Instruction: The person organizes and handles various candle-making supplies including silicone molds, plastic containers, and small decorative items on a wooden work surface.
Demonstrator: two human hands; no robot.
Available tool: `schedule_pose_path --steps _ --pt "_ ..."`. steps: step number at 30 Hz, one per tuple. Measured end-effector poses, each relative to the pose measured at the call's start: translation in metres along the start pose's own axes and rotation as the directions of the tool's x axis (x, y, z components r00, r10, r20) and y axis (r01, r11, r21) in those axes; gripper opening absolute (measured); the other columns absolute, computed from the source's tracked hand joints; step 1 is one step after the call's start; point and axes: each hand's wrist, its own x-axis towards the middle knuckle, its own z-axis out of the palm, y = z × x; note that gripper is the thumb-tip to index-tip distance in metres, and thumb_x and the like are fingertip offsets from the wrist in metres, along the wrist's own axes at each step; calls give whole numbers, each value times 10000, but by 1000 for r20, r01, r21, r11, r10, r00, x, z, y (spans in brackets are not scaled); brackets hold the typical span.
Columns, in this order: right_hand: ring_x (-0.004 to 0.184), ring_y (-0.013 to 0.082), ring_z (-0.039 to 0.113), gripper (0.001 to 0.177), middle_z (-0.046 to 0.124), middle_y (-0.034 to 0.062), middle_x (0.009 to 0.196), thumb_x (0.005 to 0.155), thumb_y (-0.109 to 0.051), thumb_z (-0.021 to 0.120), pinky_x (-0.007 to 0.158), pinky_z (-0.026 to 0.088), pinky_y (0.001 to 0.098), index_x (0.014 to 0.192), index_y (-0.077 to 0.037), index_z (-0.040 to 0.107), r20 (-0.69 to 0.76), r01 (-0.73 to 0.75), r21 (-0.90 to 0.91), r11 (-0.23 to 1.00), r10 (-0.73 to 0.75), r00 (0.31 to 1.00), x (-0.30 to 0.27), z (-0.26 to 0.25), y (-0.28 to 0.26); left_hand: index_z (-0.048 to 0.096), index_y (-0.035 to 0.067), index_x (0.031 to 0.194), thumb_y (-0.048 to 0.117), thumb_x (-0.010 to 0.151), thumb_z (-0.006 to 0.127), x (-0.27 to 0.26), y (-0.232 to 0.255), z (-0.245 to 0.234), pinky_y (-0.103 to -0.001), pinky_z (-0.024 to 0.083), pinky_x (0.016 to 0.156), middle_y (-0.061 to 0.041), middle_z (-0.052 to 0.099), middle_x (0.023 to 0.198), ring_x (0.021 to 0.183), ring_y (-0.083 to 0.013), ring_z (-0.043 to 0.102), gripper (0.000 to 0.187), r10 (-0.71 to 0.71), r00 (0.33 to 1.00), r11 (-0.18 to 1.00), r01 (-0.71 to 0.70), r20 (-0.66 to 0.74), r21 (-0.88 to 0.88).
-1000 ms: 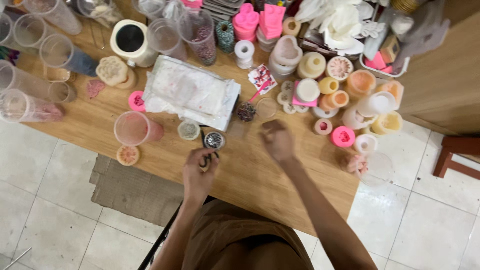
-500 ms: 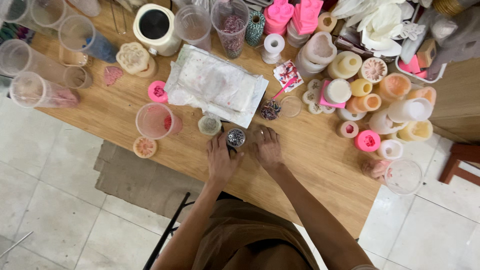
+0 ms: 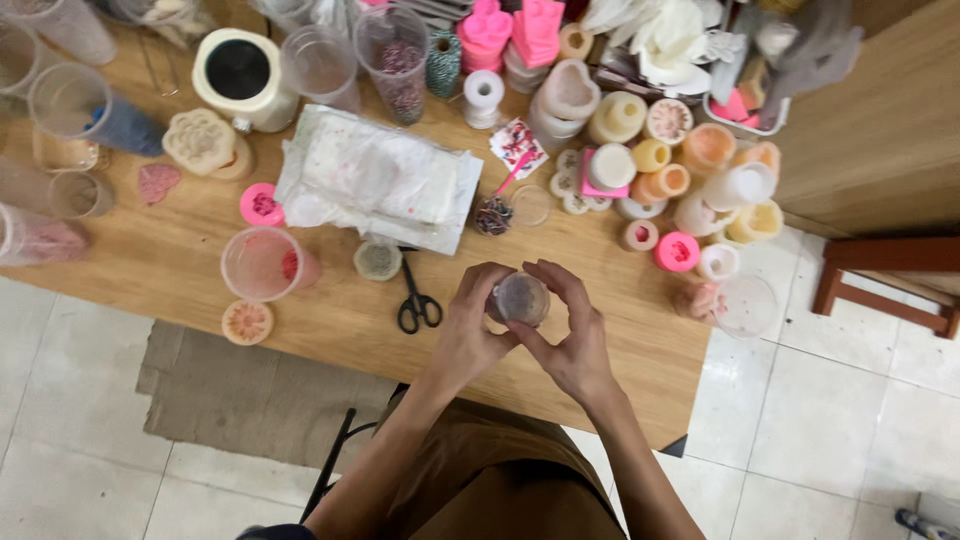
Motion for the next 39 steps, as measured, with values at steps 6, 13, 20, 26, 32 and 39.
schedule_pose_path --steps 6,13,20,26,32,39 --pt "1262 280 645 807 658 121 1403 762 -99 880 1081 502 408 1461 -37 481 -53 27 -120 992 -34 998 2 -45 -28 568 57 1396 70 739 881 20 48 1 -342 660 932 -120 634 1368 1190 -217 704 728 -37 979 974 80 202 -211" --pt "1277 292 632 815 658 138 1386 760 -85 891 1086 498 413 1463 -38 481 -87 27 -128 991 -38 996 -10 -66 -42 456 28 1561 239 945 728 32 43 8 -340 506 1067 -137 640 1342 1220 -162 637 705 -254 802 456 592 541 -664" --pt "1273 202 601 520 655 120 1352 1080 -311 514 1102 479 367 1513 -23 485 -207 -158 436 886 270 940 -15 -55 -19 422 21 1538 111 988 662 29 49 26 -318 514 1021 -169 704 1206 1154 -191 647 607 -177 925 615 372 337 -695" --pt "989 126 585 409 643 82 1069 1103 -273 485 868 487 269 1412 -11 538 -184 -196 372 907 279 942 -12 -56 -13 458 -32 1508 83 981 656 15 66 34 -330 513 1033 -159 680 1269 1178 -194 634 575 -132 972 645 235 196 -727" --pt "949 108 561 425 641 78 1051 1085 -174 514 844 455 254 1467 -61 367 -180 -109 545 831 243 953 -10 -59 -14 488 -59 1487 81 988 680 10 76 45 -351 507 1082 -173 670 1315 1220 -218 630 553 -73 996 660 81 44 -747" --pt "910 109 570 509 642 92 999 1057 -182 560 786 482 241 1503 -71 341 -103 -205 510 835 297 949 -2 -76 -3 408 49 1560 178 931 728 30 96 18 -382 531 1095 -146 540 1468 1310 -224 576 717 -57 937 834 234 344 -500"
